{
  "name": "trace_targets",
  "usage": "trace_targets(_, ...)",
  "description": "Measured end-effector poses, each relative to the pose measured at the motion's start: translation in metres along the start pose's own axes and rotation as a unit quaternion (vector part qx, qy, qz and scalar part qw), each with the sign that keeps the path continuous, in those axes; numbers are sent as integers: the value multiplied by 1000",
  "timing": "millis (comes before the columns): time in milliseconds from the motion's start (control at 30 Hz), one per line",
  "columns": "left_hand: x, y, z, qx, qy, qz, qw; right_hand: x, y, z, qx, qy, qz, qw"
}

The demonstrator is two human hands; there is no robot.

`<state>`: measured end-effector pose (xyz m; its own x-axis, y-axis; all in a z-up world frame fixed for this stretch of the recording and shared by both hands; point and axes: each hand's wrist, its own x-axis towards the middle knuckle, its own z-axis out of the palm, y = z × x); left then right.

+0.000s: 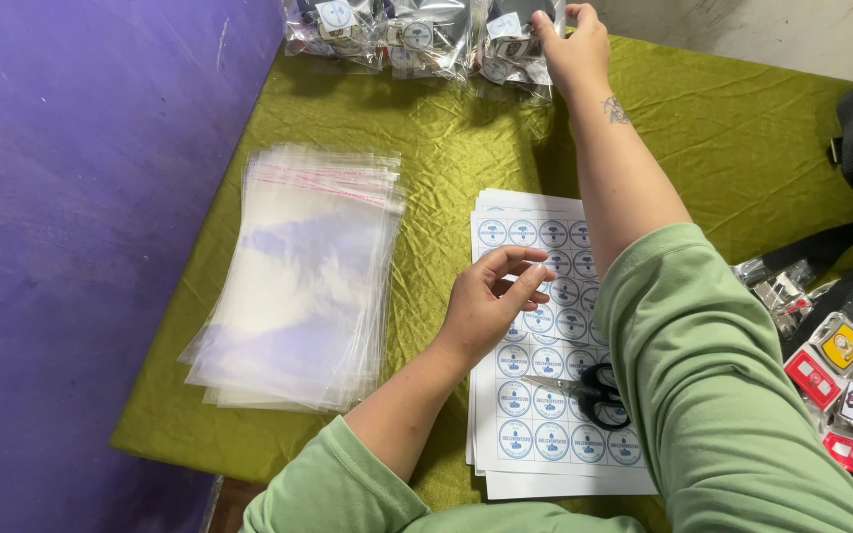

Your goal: Cutting labels from a sheet and packaging them into plastic bags along with rolled-up belts.

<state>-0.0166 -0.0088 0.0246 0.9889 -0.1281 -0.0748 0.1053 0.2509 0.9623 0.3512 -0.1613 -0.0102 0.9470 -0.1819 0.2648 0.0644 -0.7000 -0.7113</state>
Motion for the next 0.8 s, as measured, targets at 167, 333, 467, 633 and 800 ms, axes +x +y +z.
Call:
trace_targets(167, 0, -1, 0, -1, -1, 3, 1000, -8, -9, 2, -34, 43, -50, 997)
trace_targets(333, -1, 1, 1, 18, 1, 17, 1000, -48, -51, -9, -102, 9, -234, 967)
trace_targets(467, -3, 6, 1, 22, -2, 16, 1000, -61, -63, -10, -111, -82, -217, 966)
trace_targets(633, -3, 6, 2, 24, -2, 26, 999, -61, -66, -16, -117, -135, -193, 965)
trace_targets(800, -2, 1, -1, 31, -11, 48, 998, -62, -77, -37, -131, -139, -163, 968)
